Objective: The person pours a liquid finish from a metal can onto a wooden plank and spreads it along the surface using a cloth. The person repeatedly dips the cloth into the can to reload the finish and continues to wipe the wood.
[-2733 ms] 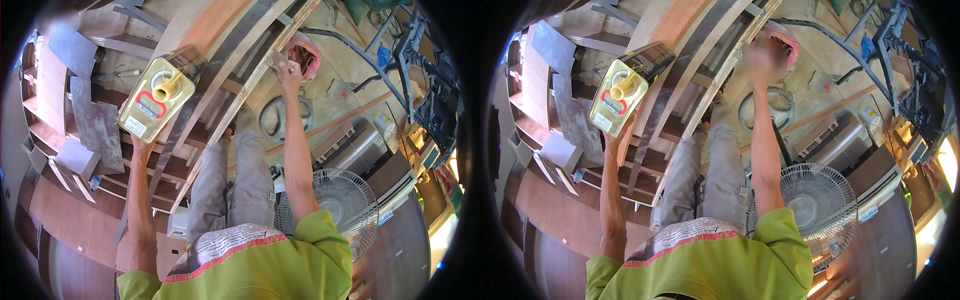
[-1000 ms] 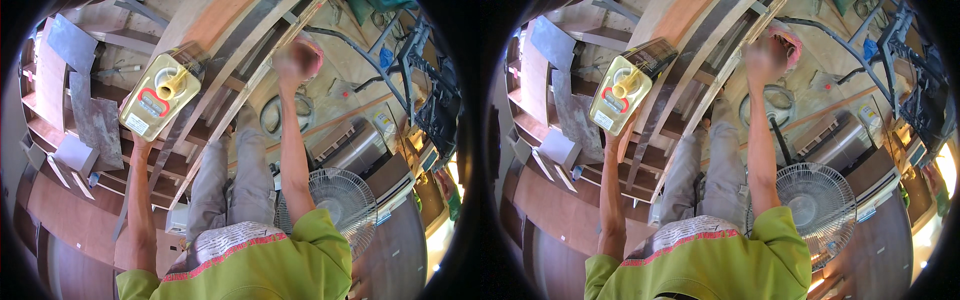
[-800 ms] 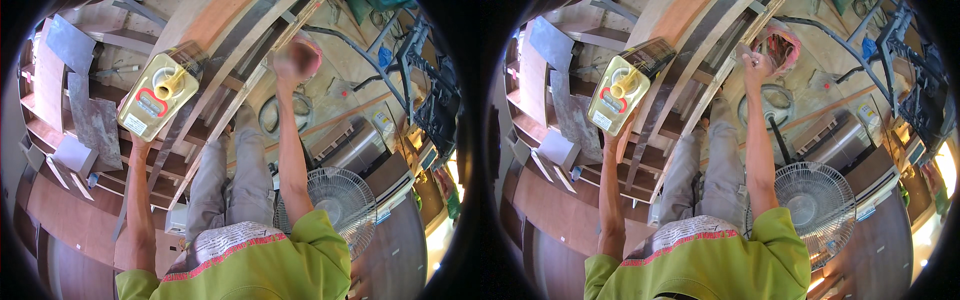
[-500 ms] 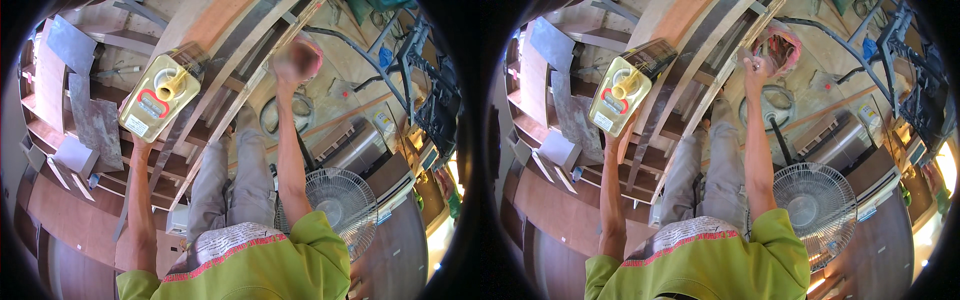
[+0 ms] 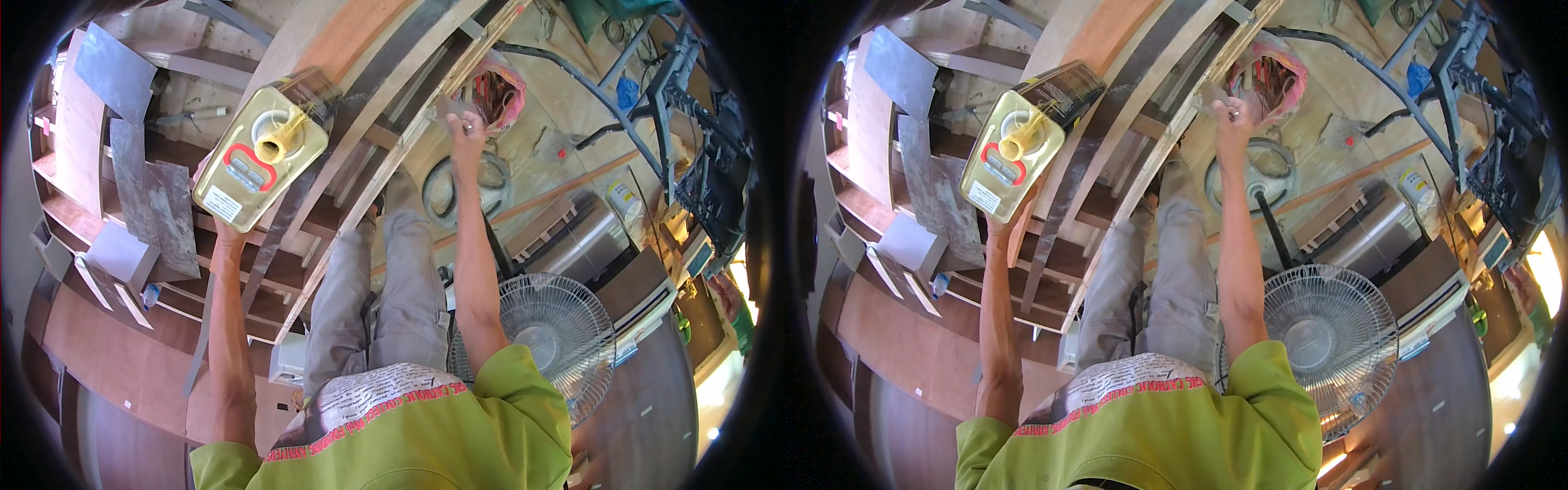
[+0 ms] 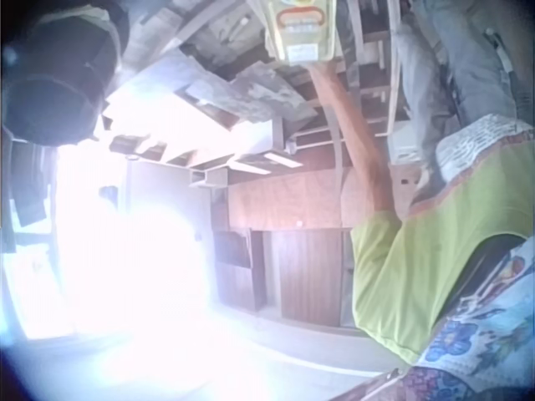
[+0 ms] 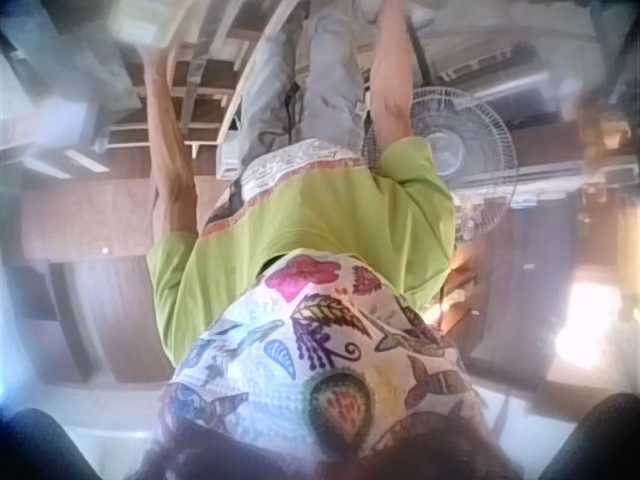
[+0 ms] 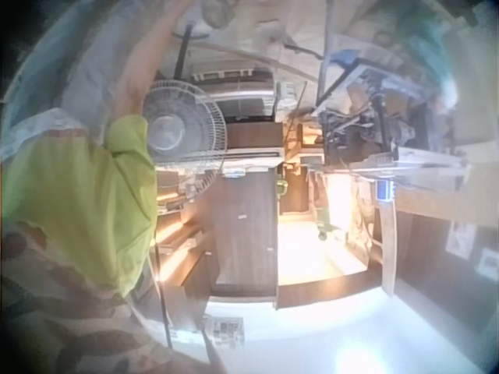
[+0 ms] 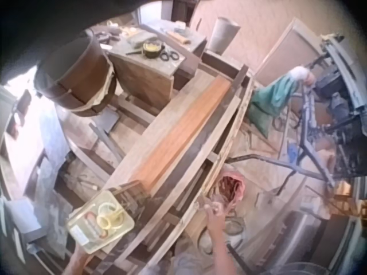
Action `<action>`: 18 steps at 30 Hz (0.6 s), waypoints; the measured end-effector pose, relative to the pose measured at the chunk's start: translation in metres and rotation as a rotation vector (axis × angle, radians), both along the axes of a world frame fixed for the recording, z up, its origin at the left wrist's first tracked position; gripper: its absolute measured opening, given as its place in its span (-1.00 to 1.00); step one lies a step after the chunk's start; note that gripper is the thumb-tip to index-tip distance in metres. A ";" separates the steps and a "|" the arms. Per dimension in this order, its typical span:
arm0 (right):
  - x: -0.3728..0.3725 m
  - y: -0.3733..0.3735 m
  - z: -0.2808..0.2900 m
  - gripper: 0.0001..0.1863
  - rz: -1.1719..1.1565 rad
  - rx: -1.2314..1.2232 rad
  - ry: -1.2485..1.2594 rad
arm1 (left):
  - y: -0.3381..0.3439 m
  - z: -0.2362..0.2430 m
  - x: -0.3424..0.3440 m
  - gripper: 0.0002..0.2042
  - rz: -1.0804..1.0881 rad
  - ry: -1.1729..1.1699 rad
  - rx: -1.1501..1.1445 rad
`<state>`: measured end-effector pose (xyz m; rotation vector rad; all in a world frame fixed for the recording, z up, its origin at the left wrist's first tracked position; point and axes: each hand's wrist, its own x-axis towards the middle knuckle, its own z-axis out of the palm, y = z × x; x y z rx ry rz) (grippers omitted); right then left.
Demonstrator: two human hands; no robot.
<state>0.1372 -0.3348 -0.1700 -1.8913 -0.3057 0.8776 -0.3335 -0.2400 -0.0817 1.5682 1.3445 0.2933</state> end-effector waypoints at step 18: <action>-0.016 -0.012 -0.018 -0.75 -0.057 -0.032 0.027 | 0.005 0.008 0.016 -0.21 0.012 -0.019 0.066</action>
